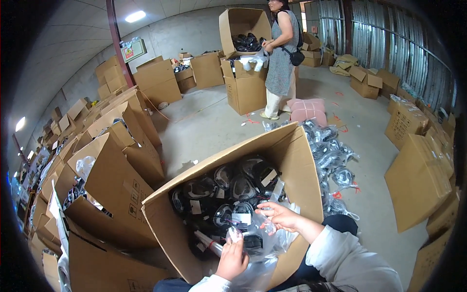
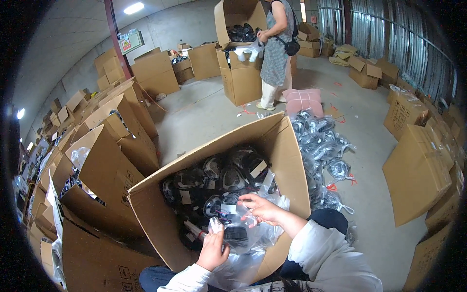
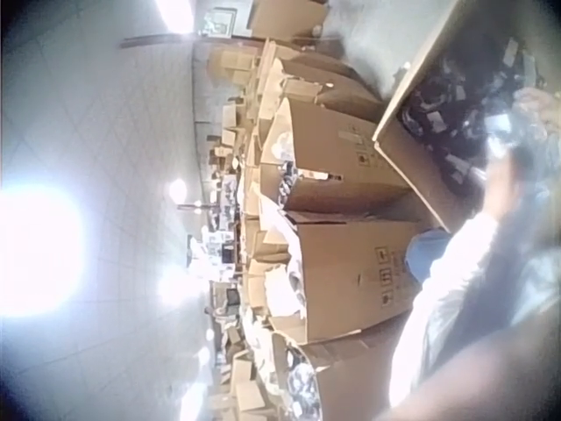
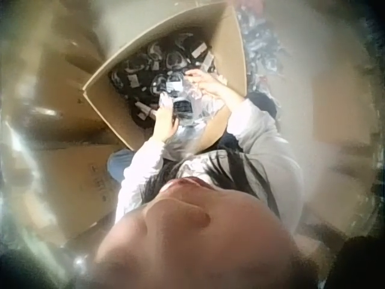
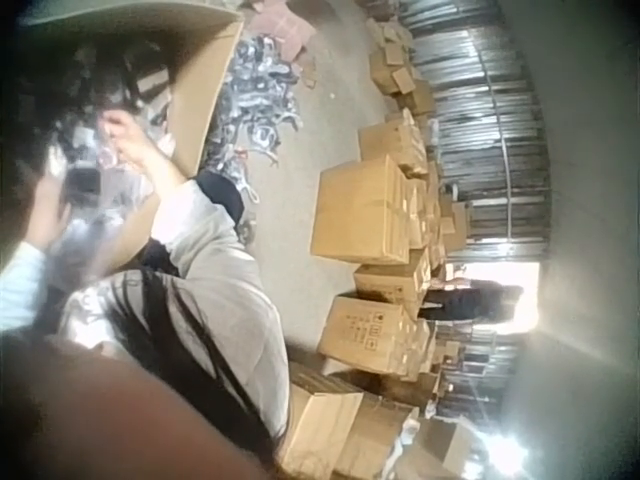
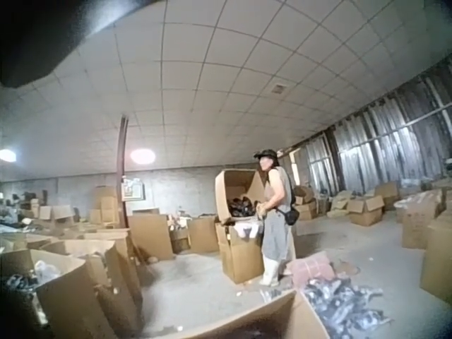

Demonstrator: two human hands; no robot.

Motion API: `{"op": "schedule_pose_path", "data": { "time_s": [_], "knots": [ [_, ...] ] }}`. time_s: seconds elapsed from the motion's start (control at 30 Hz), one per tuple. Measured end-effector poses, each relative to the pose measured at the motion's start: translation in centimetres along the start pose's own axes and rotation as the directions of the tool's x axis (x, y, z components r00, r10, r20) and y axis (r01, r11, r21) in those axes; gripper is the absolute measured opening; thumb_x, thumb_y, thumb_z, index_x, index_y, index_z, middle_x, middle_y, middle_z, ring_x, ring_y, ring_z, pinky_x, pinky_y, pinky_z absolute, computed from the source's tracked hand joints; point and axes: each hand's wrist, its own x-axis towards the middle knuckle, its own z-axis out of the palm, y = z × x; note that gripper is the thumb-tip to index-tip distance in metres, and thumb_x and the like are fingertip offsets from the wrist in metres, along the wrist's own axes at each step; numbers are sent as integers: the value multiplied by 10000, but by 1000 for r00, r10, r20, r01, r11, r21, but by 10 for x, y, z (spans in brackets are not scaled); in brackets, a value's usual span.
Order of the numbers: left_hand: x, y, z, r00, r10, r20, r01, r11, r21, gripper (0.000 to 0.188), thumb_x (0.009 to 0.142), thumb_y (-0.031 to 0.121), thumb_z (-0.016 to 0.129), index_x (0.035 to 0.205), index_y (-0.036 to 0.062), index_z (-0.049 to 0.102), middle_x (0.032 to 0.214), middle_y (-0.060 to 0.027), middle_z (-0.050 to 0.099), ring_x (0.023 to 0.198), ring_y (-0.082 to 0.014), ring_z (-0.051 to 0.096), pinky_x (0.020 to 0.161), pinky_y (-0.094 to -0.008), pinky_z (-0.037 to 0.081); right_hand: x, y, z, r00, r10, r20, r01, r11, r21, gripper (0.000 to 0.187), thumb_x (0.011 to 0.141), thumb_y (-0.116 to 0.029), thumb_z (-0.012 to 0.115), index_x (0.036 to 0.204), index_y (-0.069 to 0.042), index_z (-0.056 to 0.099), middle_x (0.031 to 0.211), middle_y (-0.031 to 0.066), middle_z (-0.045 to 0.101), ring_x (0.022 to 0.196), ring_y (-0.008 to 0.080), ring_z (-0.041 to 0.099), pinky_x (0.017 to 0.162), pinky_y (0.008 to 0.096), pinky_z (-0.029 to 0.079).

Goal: The person packs vehicle lights into plastic bags, picking the lights from a cardboard box and inserting them into the bags by hand.

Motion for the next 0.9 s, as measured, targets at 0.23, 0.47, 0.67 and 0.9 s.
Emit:
{"op": "schedule_pose_path", "data": {
  "time_s": [0.23,0.47,0.67,0.9],
  "knots": [
    [-5,10,-6,989,82,125,-72,994,-88,633,763,107,611,1339,-61,410,1017,-242,599,1008,-409,575,904,-438,437,0,11,6,996,-50,78,63,982,-176,883,802,95,574,1501,-220,136,1502,157,314,1117,252,595,631,304,582],
    [-5,21,-10,959,277,63,-275,961,-32,630,757,128,636,1339,-18,442,1222,-237,566,1077,-379,575,972,-448,412,5,23,16,949,-138,282,234,911,-339,1119,779,22,725,1513,-280,-63,1519,180,276,1353,237,350,986,365,443],
    [-7,20,-12,964,254,79,-251,967,-39,577,751,125,644,1294,-6,496,1257,-224,559,1091,-350,575,989,-441,391,4,35,25,933,-8,360,121,949,-292,1138,796,84,672,1499,-302,-136,1526,173,271,1319,204,387,1004,337,393],
    [-5,21,-13,973,226,43,-224,974,-43,507,748,102,640,1225,-24,525,1102,-212,620,1034,-348,593,970,-446,383,5,39,29,919,-74,387,199,935,-294,1119,806,65,670,1500,-263,-143,1526,161,277,1252,177,443,979,333,423]
  ]
}}
